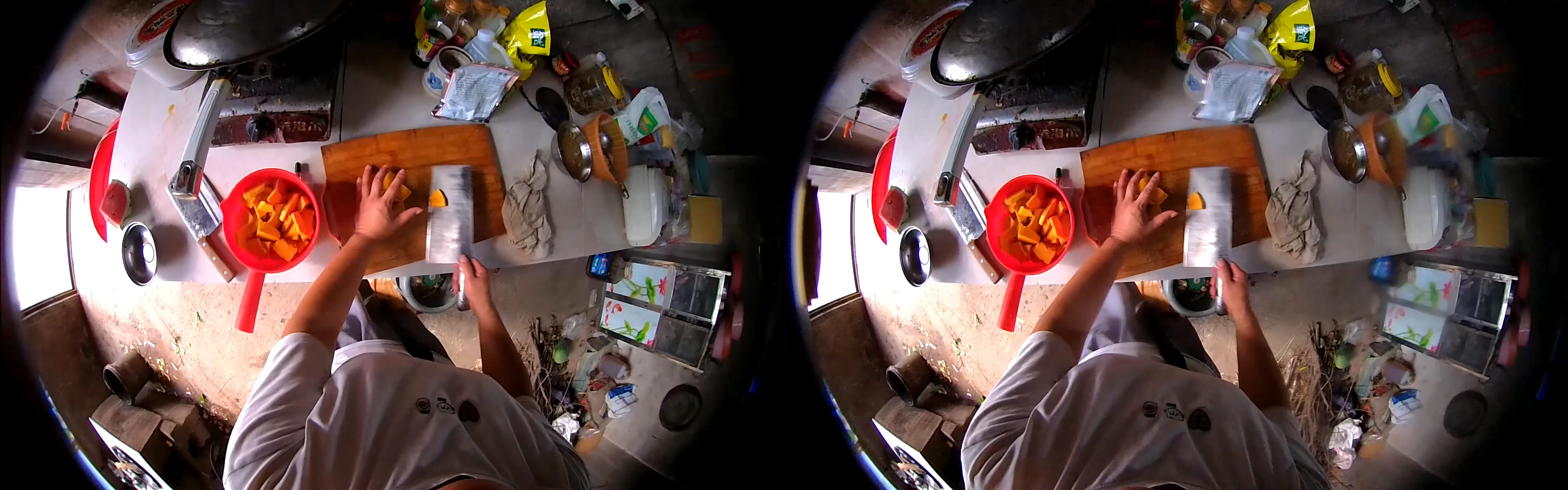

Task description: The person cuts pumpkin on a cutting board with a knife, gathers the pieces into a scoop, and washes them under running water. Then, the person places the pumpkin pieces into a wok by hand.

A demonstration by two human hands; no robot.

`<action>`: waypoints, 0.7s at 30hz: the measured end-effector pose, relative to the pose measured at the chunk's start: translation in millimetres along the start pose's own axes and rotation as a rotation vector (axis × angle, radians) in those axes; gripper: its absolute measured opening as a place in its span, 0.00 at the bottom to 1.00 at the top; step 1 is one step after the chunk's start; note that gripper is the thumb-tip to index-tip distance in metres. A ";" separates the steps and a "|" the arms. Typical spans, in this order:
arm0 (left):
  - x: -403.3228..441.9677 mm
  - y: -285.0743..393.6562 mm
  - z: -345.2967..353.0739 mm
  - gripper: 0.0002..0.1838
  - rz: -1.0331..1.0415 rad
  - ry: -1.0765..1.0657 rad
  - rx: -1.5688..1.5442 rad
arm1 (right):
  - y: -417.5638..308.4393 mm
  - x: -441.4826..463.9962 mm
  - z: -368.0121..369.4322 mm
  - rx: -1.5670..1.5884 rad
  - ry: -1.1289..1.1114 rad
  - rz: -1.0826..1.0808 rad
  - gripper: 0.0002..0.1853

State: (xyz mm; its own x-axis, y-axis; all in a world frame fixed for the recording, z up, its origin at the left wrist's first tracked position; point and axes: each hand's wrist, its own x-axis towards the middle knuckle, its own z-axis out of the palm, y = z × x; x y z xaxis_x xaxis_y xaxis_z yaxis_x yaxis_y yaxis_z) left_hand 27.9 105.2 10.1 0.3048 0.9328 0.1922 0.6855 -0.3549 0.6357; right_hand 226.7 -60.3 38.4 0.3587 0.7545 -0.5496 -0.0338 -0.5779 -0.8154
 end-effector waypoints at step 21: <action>-16.6 12.8 -118.9 0.29 0.046 0.442 -0.270 | -77.7 -81.9 137.1 -0.171 -0.254 -0.359 0.15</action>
State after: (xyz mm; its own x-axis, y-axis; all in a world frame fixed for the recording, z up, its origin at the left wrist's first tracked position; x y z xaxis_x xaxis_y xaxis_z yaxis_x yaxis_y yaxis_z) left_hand -47.0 92.5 104.0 -0.0178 0.8745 0.4847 0.4652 -0.4219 0.7782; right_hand 72.0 -34.5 121.8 0.0789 0.9560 -0.2825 0.2125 -0.2930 -0.9322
